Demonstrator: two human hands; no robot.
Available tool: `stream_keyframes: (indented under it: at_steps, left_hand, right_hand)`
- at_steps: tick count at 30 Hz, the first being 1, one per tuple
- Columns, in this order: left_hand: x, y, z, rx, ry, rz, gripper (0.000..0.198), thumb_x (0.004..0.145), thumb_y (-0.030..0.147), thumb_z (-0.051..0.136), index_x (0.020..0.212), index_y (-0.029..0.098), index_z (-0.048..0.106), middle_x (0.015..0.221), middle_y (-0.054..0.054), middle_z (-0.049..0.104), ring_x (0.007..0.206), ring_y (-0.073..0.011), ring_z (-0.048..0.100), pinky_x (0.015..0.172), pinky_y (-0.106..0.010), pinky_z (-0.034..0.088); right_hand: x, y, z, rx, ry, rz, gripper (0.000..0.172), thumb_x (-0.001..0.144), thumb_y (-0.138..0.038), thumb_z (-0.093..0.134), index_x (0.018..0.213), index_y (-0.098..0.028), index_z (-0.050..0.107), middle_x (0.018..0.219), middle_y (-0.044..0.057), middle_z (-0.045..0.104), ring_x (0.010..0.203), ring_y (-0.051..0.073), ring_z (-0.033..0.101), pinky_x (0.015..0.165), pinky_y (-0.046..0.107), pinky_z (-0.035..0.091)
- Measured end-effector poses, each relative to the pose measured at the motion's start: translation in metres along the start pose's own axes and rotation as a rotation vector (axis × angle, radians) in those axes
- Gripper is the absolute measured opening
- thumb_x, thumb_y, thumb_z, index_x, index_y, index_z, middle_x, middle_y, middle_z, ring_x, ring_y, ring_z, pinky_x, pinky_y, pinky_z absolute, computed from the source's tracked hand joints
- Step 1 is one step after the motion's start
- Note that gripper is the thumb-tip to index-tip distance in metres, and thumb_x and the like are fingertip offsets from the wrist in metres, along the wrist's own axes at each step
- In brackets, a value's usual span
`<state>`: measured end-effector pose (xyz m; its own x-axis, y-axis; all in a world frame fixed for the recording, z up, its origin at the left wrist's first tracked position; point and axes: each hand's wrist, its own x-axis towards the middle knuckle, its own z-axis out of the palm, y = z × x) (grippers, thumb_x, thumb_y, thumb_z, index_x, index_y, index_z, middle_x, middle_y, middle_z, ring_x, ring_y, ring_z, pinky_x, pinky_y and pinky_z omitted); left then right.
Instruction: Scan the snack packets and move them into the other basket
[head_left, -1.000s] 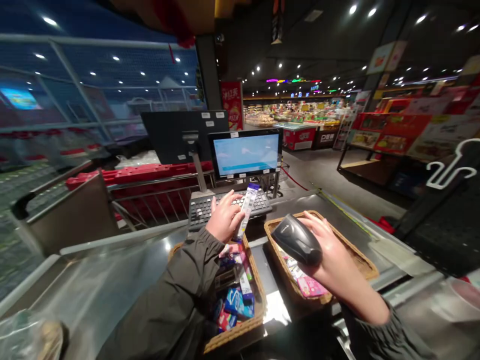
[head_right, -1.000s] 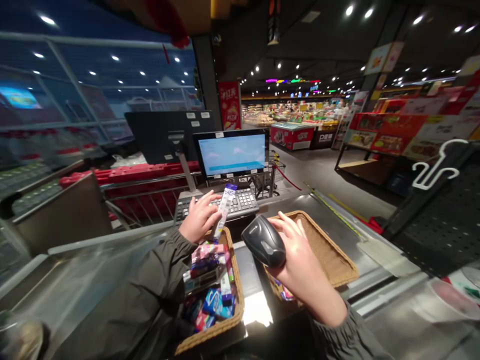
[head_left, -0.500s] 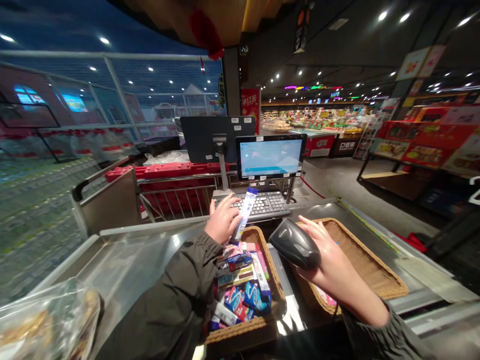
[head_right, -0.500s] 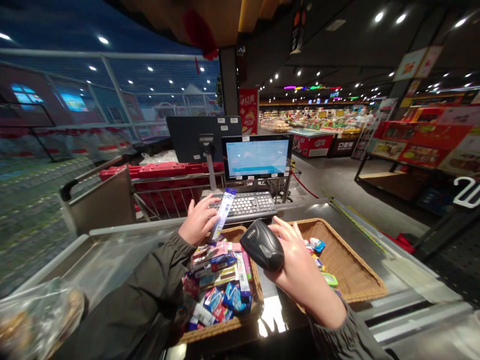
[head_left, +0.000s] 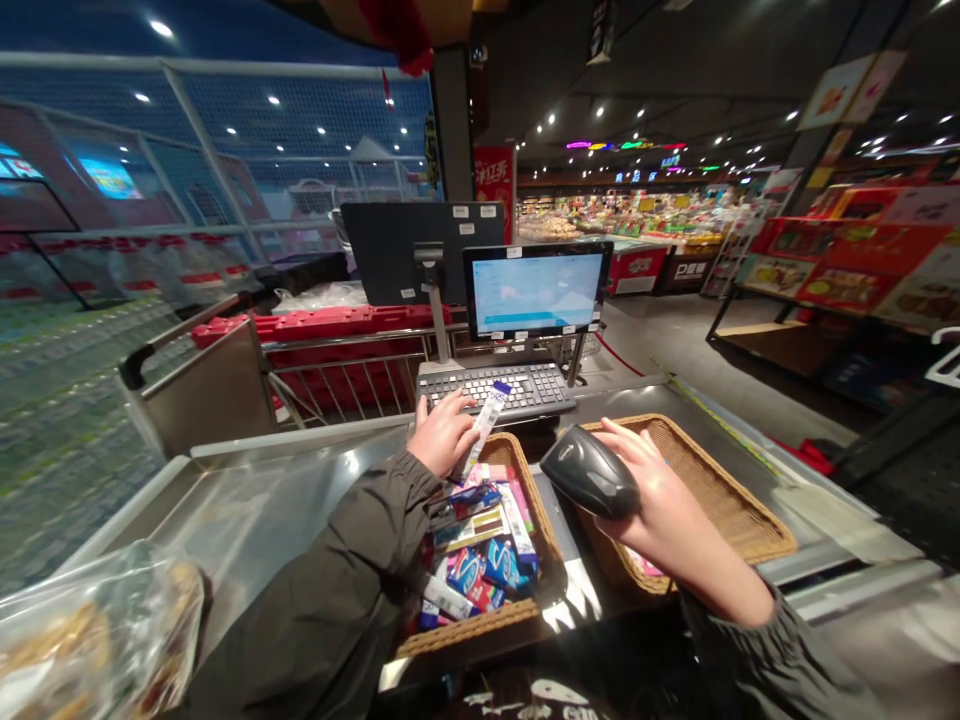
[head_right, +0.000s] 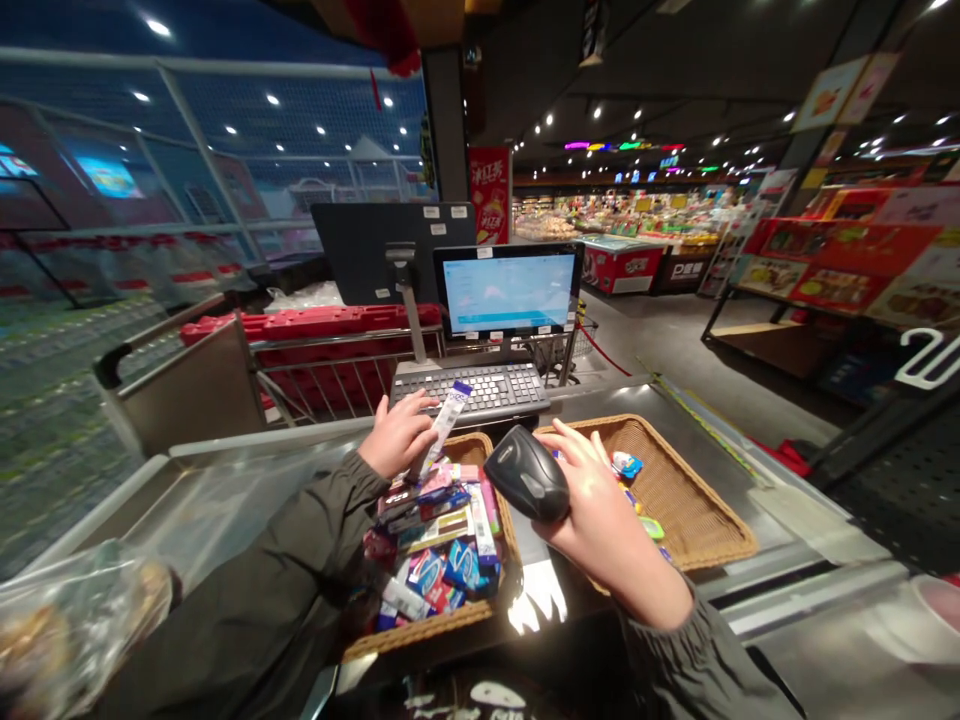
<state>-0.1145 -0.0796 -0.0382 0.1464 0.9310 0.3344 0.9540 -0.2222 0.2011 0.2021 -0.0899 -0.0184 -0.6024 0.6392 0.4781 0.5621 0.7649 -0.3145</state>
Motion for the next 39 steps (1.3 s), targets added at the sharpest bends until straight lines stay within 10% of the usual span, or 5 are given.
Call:
stream_keyframes:
  at_steps: [12, 18, 26, 39]
  left_hand:
    - [-0.037, -0.049, 0.068, 0.083, -0.427, -0.006, 0.016, 0.081, 0.026, 0.058, 0.083, 0.023, 0.073, 0.120, -0.007, 0.069, 0.126, -0.0324, 0.052, 0.107, -0.075, 0.013]
    - [-0.034, -0.052, 0.064, 0.196, -0.331, -0.077, 0.010, 0.076, 0.019, 0.061, 0.074, 0.018, 0.071, 0.128, -0.015, 0.064, 0.133, -0.0407, 0.044, 0.109, -0.075, 0.007]
    - [0.034, 0.029, 0.066, 0.032, -0.240, 0.219, 0.014, 0.083, 0.033, 0.064, 0.092, 0.022, 0.069, 0.145, -0.012, 0.050, 0.141, -0.0342, 0.036, 0.114, -0.067, 0.010]
    - [0.142, 0.204, 0.199, -0.032, -0.525, 0.645, 0.037, 0.077, 0.044, 0.072, 0.106, 0.021, 0.070, 0.153, -0.016, 0.039, 0.144, -0.0374, 0.027, 0.114, -0.068, 0.015]
  right_hand:
    - [-0.006, 0.017, 0.004, 0.024, -0.045, 0.076, 0.050, 0.068, -0.018, 0.057, 0.118, -0.021, 0.060, 0.129, 0.014, 0.059, 0.136, 0.038, 0.042, 0.109, 0.068, 0.029]
    - [-0.017, 0.034, 0.001, 0.019, -0.045, 0.124, 0.047, 0.071, -0.021, 0.059, 0.118, -0.020, 0.060, 0.128, 0.014, 0.060, 0.135, 0.039, 0.042, 0.110, 0.068, 0.027]
    - [-0.046, 0.083, -0.024, -0.063, 0.118, 0.231, 0.048, 0.074, -0.027, 0.062, 0.121, -0.019, 0.056, 0.127, 0.016, 0.060, 0.131, 0.040, 0.047, 0.109, 0.067, 0.031]
    - [-0.114, 0.143, -0.064, -0.159, 0.282, 0.487, 0.054, 0.077, -0.032, 0.064, 0.129, -0.022, 0.051, 0.132, 0.015, 0.058, 0.133, 0.038, 0.047, 0.112, 0.062, 0.031]
